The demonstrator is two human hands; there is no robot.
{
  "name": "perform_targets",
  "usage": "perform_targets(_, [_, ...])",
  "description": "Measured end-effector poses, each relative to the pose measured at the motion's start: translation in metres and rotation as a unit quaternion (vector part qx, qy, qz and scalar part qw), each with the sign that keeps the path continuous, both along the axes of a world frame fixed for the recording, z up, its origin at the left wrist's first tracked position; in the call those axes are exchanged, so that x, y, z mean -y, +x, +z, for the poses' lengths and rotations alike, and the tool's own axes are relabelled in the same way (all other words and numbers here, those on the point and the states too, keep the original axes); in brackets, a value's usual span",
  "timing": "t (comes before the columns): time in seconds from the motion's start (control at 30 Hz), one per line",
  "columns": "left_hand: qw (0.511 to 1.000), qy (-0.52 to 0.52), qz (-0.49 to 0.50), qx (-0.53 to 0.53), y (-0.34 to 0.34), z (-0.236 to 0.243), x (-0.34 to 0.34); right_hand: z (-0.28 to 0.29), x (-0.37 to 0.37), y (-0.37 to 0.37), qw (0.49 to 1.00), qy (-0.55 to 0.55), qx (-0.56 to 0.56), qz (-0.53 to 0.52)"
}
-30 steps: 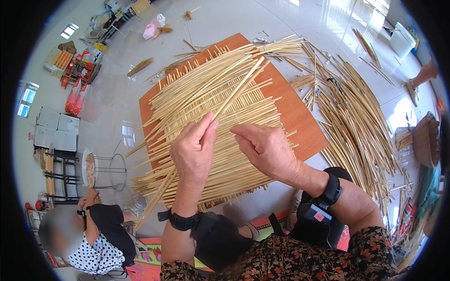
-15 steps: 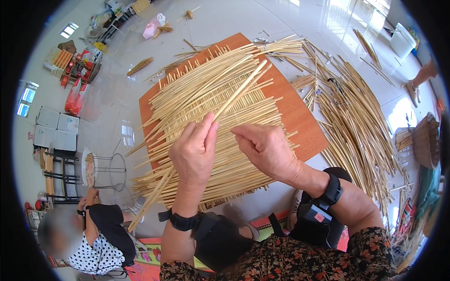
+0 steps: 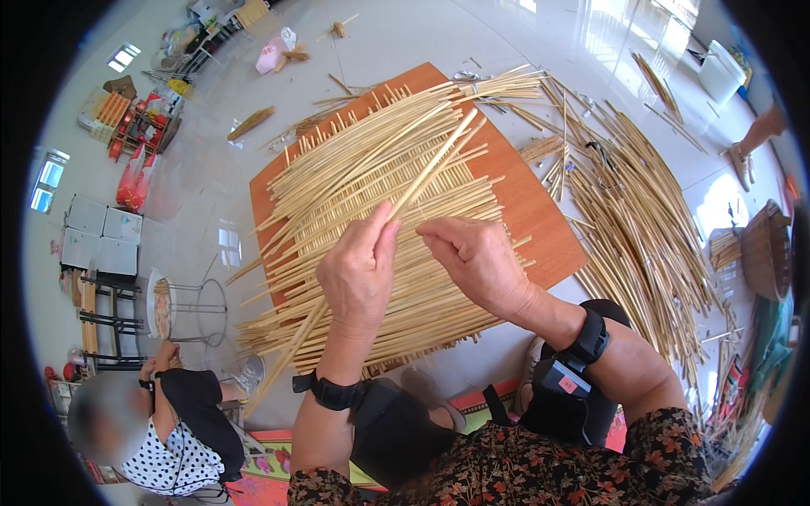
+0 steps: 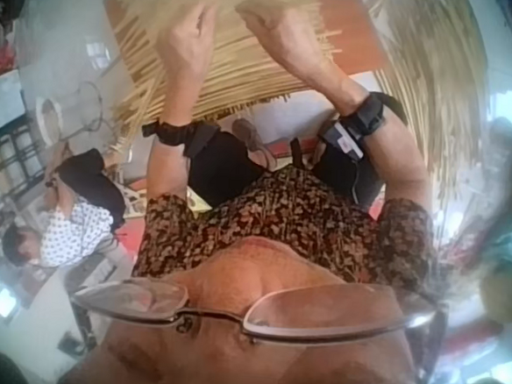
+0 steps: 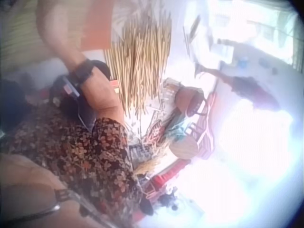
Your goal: The person weaves thin bamboo strips into a mat by hand, repeatedly inserting and adjusting strips to form a grid pattern. The person works on a large partially completed mat laid on an orange board, handling individual strips one at a time.
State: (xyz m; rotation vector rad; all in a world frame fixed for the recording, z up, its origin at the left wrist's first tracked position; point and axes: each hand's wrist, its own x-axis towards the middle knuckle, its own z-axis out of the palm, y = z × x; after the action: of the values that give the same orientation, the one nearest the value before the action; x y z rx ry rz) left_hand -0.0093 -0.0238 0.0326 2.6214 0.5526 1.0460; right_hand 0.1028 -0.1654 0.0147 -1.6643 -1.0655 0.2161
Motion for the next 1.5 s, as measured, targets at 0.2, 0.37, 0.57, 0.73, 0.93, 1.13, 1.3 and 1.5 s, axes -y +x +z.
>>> perform_targets(0.2, [0.999, -0.034, 0.018, -0.02, -0.003, 0.002, 0.002, 0.003, 0.003, 0.0, 1.0, -0.004, -0.018, 0.001])
perform_targets(0.37, [0.992, -0.124, -0.011, 0.001, -0.006, 0.0, 0.0, 0.003, 0.002, -0.001, 1.0, -0.009, -0.006, 0.003])
perform_targets(0.57, [0.991, -0.126, 0.006, -0.053, -0.008, 0.007, 0.001, 0.002, 0.001, -0.003, 1.0, -0.006, -0.003, 0.001])
perform_targets(0.73, [0.995, -0.031, -0.01, -0.092, -0.01, 0.005, -0.002, -0.005, -0.001, -0.005, 1.0, -0.014, 0.019, -0.005])
perform_targets(0.93, [0.996, 0.024, -0.007, -0.089, -0.011, 0.004, -0.002, 0.005, -0.002, 0.008, 0.97, -0.071, -0.234, 0.002])
perform_targets(1.13, [0.99, 0.061, -0.053, -0.113, -0.011, 0.007, 0.004, -0.011, -0.012, 0.036, 0.862, 0.104, -0.495, -0.017])
perform_targets(1.3, [0.988, 0.044, -0.076, -0.128, -0.01, 0.011, 0.011, -0.005, -0.009, 0.038, 0.816, 0.124, -0.562, -0.052])
perform_targets(1.5, [0.984, 0.066, -0.078, -0.147, -0.011, 0.012, 0.013, 0.001, -0.003, 0.046, 0.821, 0.097, -0.559, -0.056])
